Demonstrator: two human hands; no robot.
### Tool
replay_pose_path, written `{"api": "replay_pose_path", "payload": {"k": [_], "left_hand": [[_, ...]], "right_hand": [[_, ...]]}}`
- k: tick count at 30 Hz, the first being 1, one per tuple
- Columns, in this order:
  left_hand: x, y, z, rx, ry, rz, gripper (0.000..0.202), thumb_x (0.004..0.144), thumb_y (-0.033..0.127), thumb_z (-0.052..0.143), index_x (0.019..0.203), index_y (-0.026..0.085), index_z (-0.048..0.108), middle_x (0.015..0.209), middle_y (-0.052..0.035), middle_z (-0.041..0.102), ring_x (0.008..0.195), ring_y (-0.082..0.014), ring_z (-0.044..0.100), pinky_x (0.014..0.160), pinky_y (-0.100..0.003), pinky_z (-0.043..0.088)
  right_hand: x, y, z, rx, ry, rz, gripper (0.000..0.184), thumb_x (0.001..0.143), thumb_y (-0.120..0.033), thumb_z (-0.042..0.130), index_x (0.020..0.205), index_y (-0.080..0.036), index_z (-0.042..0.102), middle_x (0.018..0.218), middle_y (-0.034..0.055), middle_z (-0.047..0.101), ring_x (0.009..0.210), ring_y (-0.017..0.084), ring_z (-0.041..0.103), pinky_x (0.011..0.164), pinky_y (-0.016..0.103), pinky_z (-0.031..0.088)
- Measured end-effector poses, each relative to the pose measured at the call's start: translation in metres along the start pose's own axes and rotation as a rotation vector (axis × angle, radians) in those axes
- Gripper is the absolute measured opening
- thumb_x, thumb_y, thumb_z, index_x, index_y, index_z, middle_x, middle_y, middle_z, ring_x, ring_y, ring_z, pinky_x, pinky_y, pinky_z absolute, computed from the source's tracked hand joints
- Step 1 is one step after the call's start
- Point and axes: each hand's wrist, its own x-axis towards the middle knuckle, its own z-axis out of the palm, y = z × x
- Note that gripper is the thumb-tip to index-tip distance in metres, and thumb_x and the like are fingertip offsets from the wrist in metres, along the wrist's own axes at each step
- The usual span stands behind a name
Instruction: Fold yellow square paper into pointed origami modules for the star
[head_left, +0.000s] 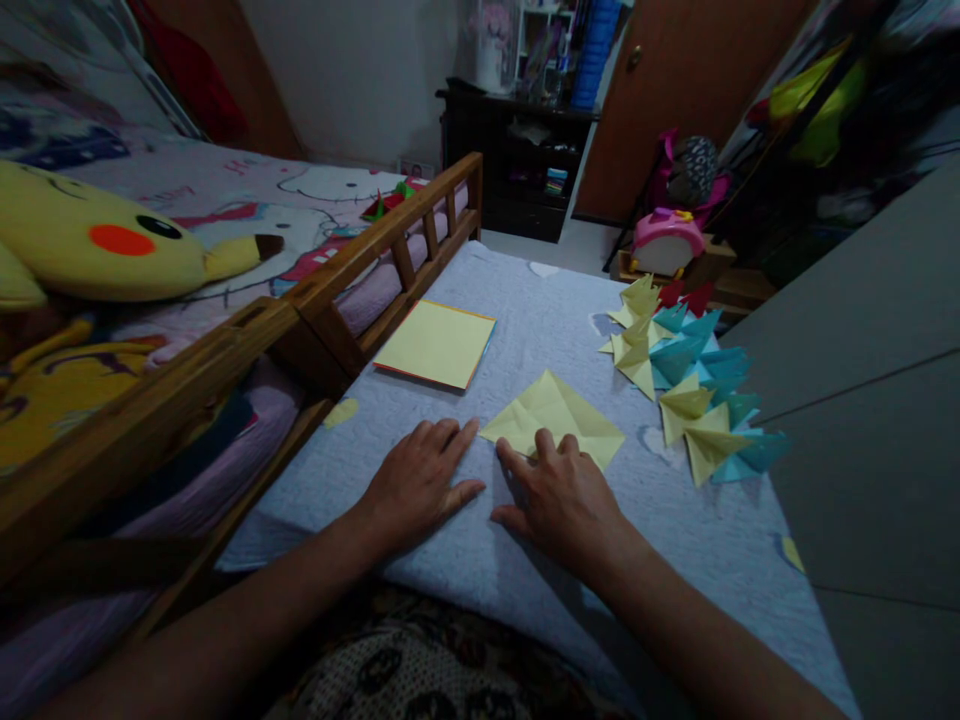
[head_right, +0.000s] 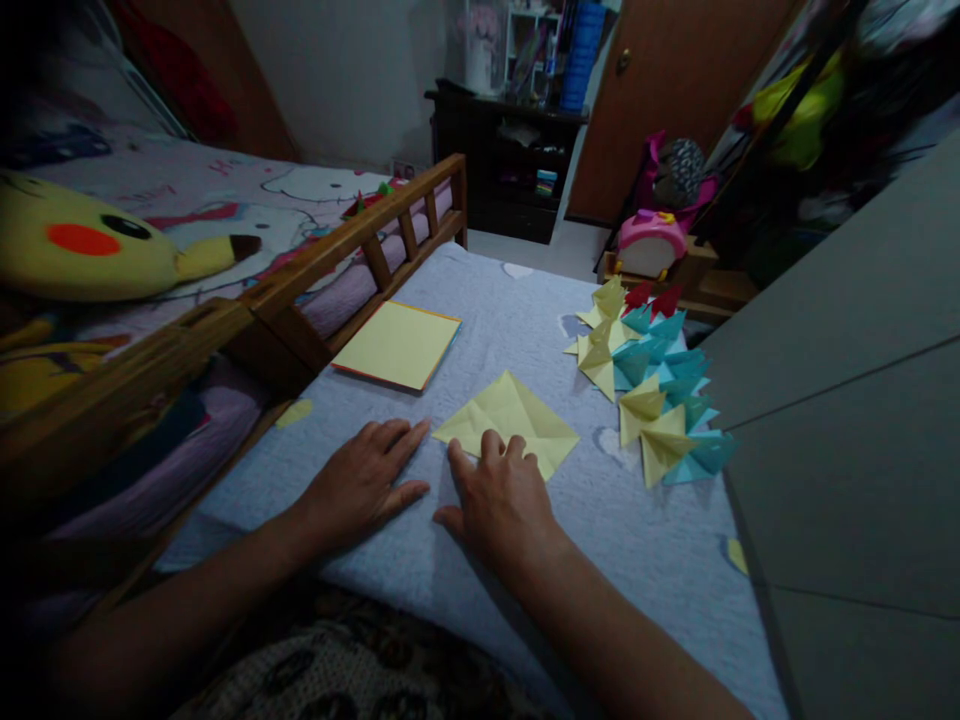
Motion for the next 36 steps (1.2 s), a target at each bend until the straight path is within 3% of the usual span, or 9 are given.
{"api": "replay_pose_path", "payload": {"k": [5,10,15,20,24,29,36], "left_hand": [[0.002,0.002,-0.002,0.023,-0.043,0.098,0.059,0.094,0.046,0.061,0.147,0.030,0.041,0.136,-0.0092,0.053,0.108,-0.0289,0.050,0.095,-0.042,0.046],[0.003,0.001,0.000,0.002,-0.032,0.109,0.056,0.094,0.045,0.060,0.145,0.029,0.045,0.143,-0.0077,0.050,0.113,-0.0300,0.048,0.099,-0.043,0.044],[0.007,-0.005,0.000,-0.098,0.016,0.079,0.040,0.098,0.033,0.053,0.136,0.021,0.052,0.133,-0.0100,0.056,0.112,-0.0285,0.050,0.099,-0.043,0.045],[0.021,-0.009,-0.004,-0.167,0.034,0.094,0.024,0.100,0.027,0.049,0.117,0.020,0.064,0.119,-0.0093,0.060,0.106,-0.0253,0.055,0.091,-0.039,0.049],[0.028,-0.010,-0.005,-0.141,0.044,0.114,0.020,0.099,0.025,0.049,0.108,0.021,0.067,0.110,-0.0082,0.063,0.099,-0.0237,0.058,0.085,-0.037,0.050],[0.033,-0.011,-0.004,-0.284,0.079,0.074,0.014,0.096,0.025,0.055,0.100,0.020,0.067,0.104,-0.0062,0.063,0.095,-0.0210,0.060,0.084,-0.035,0.050],[0.042,-0.010,-0.008,-0.456,0.037,-0.024,0.005,0.091,0.019,0.060,0.092,0.019,0.064,0.098,-0.0039,0.061,0.091,-0.0197,0.061,0.081,-0.033,0.049]], "right_hand": [[0.000,0.000,0.000,-0.008,0.006,0.001,0.075,0.082,-0.063,0.069,0.145,-0.028,0.049,0.115,0.0190,0.061,0.097,0.037,0.059,0.073,0.044,0.051],[-0.001,-0.001,0.002,0.003,0.015,0.006,0.073,0.083,-0.062,0.069,0.144,-0.027,0.050,0.116,0.0188,0.061,0.097,0.037,0.059,0.075,0.045,0.051],[-0.002,0.000,0.003,0.008,0.026,0.024,0.064,0.085,-0.060,0.068,0.139,-0.029,0.054,0.114,0.0164,0.062,0.098,0.036,0.059,0.077,0.043,0.048],[0.009,0.007,0.001,0.004,0.065,0.019,0.025,0.097,-0.035,0.057,0.119,-0.027,0.065,0.107,0.0128,0.064,0.097,0.032,0.059,0.084,0.044,0.042],[0.025,0.016,0.006,0.098,0.156,-0.003,0.023,0.098,-0.021,0.051,0.115,-0.021,0.066,0.112,0.0115,0.064,0.108,0.028,0.054,0.092,0.039,0.037],[0.037,0.021,0.016,0.218,0.144,0.056,0.019,0.095,-0.028,0.056,0.107,-0.020,0.068,0.108,0.0103,0.065,0.106,0.027,0.053,0.090,0.038,0.035],[0.042,0.022,0.020,0.257,0.141,0.099,0.015,0.094,-0.027,0.055,0.093,-0.020,0.068,0.100,0.0082,0.065,0.100,0.026,0.052,0.081,0.037,0.032]]}}
